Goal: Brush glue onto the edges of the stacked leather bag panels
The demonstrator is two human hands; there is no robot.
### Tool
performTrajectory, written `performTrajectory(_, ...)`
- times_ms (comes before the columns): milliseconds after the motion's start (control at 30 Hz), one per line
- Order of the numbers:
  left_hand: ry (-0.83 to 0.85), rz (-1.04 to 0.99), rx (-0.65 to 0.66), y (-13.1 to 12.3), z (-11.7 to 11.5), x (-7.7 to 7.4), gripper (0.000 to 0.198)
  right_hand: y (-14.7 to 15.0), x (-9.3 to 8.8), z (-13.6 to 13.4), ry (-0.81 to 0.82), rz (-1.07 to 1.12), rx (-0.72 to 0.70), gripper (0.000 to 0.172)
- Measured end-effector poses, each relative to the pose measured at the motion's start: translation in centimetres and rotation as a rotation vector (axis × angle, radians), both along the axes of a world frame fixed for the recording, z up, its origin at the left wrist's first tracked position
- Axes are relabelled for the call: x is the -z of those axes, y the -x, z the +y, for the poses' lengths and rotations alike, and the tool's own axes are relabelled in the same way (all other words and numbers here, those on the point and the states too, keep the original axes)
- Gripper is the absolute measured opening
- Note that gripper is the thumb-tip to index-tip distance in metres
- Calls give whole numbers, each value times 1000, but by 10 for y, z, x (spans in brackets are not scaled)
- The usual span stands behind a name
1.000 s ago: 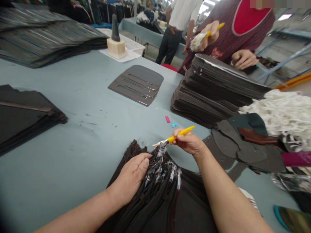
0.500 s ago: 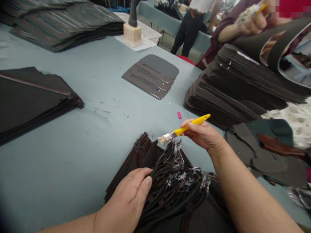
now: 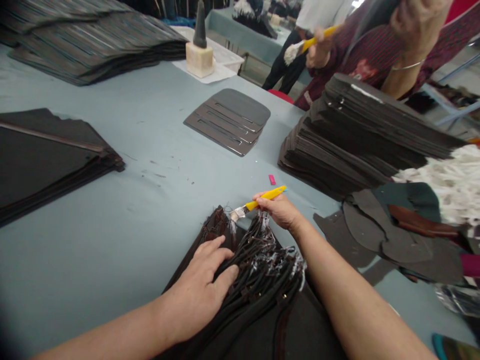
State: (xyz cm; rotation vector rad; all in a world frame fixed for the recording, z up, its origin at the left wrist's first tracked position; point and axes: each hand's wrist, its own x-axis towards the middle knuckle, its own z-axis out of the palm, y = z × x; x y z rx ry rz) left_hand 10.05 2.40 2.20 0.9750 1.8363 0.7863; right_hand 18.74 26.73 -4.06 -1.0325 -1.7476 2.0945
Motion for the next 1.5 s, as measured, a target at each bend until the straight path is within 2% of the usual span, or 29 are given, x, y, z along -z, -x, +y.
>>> performTrajectory(100,31,1,14,0,2,-1,41,-6,-9,6,39,76,33,22)
performTrajectory(167,42,9,17,0,3,-1,42,-7,-10,5,66,71,-3,22)
performTrajectory(267,43,28,1,0,4,-1,41,-2,-1,-5,61,17,-55,23)
performTrajectory(367,60,9,-15,2,6,-2,39,4,10,-10,48,19,-36,24)
performTrajectory(467,91,-56,-32,5,10,-3,34,2,11,-1,51,55,0,23)
performTrajectory(600,71,-119,-17,8,12,-5,29,-10,4,15,71,109,26,21)
performTrajectory(800,74,-104,-17,5,7,-3,37,-16,-1,12,164,106,-105,27)
performTrajectory(933,67,-92,-14,5,5,-3,36,-14,-6,8,197,188,-182,30)
performTrajectory(1067,58,-79,-4,5,5,-2,34,-12,-6,14,223,248,-164,28)
performTrajectory(1200,36,-63,-15,4,4,2,35,-7,1,23,220,214,-165,22)
performTrajectory(1333,29,-67,-29,3,2,5,34,5,1,25,257,124,-309,22)
performTrajectory(1500,29,-95,-65,4,2,8,33,11,-16,27,258,130,-467,25)
